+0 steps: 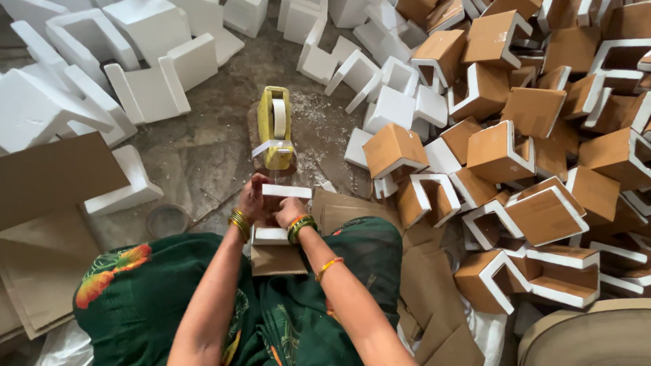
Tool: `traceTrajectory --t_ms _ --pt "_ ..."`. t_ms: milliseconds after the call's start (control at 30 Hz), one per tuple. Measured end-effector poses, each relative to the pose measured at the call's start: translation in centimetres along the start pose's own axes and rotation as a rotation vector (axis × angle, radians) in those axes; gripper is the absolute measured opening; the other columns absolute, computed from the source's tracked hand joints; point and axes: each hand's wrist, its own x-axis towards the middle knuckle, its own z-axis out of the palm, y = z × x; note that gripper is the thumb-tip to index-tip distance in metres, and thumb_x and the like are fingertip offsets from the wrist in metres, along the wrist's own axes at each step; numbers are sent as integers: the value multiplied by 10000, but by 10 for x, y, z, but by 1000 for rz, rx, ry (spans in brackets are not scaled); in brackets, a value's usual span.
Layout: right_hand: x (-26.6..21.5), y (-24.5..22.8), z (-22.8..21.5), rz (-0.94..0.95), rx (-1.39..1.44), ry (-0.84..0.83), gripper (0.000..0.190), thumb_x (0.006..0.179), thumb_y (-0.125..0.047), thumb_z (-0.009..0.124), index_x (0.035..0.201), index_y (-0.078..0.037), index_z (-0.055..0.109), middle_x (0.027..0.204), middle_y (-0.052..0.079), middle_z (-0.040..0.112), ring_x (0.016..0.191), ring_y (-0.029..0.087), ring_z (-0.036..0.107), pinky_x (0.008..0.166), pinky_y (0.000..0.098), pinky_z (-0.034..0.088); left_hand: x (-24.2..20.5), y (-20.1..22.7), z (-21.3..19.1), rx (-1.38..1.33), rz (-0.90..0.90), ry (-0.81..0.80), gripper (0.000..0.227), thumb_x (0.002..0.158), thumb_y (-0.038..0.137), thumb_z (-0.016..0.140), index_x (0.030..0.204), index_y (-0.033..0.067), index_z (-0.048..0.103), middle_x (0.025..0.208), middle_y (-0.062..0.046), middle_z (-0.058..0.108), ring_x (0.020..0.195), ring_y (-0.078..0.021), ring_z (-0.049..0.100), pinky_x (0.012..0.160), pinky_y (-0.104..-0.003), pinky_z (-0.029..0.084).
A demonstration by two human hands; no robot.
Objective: The person sits on the floor and assembles small cardboard boxes using white foam inserts. They place the foam pieces into the cardboard shells and secure them using a tape dispenser. The finished boxes are placed in a pile to the right.
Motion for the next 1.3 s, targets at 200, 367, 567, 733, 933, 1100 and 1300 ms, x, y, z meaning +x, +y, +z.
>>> traceTrajectory --t_ms 200,367,567,733,933,1100,1300 --pt "7 13 10 -60 259 -31 296 667 -240 803 910 -78 757 868 176 765 842 311 775 785 416 606 -2 71 -22 -218 -543 -287 458 755 14 701 1178 102 549 933 -32 711 834 -134 678 659 -331 562" --pt "-33 -20 -14 -172 -15 284 228 796 -311 774 852 -93 815 857 154 760 842 334 736 799 425 576 -3 79 -30 178 -195 -238 485 736 4 829 1168 86 623 1010 -67 760 937 -140 715 807 -332 597" --pt "6 -55 -70 -200 289 384 358 813 -419 770 968 -97 775 866 113 771 798 266 759 744 381 588 -6 70 -28 259 -146 -197 522 711 52 868 1173 102 631 1050 -105 761 958 -216 744 833 -349 590" --pt "80 -35 -62 -96 23 60 388 822 -440 804 947 -73 820 919 119 771 836 245 755 762 376 572 -12 63 -17 311 -159 -7 559 725 48 866 1198 71 569 1066 -132 743 977 -246 726 836 -384 580" --pt "117 -11 -45 -1 78 -20 521 714 -423 888 1037 -31 773 1034 152 783 975 246 780 836 350 602 -14 55 -13 155 -91 36 721 708 31 889 1275 41 445 1054 -95 679 965 -212 693 844 -371 590" --pt "121 -1 -30 26 -88 -187 569 638 -385 886 1112 -100 751 1170 134 754 1067 246 738 874 359 586 -17 77 -11 -388 -396 42 647 758 177 785 1337 88 509 1167 -103 650 1019 -203 682 820 -365 599" --pt "116 2 -23 -52 -177 -92 637 726 -554 779 1196 -124 762 1185 151 743 1082 273 721 891 383 582 -11 54 -21 321 34 -147 551 627 83 886 1144 117 700 1112 -154 641 1044 -330 643 909 -394 558"
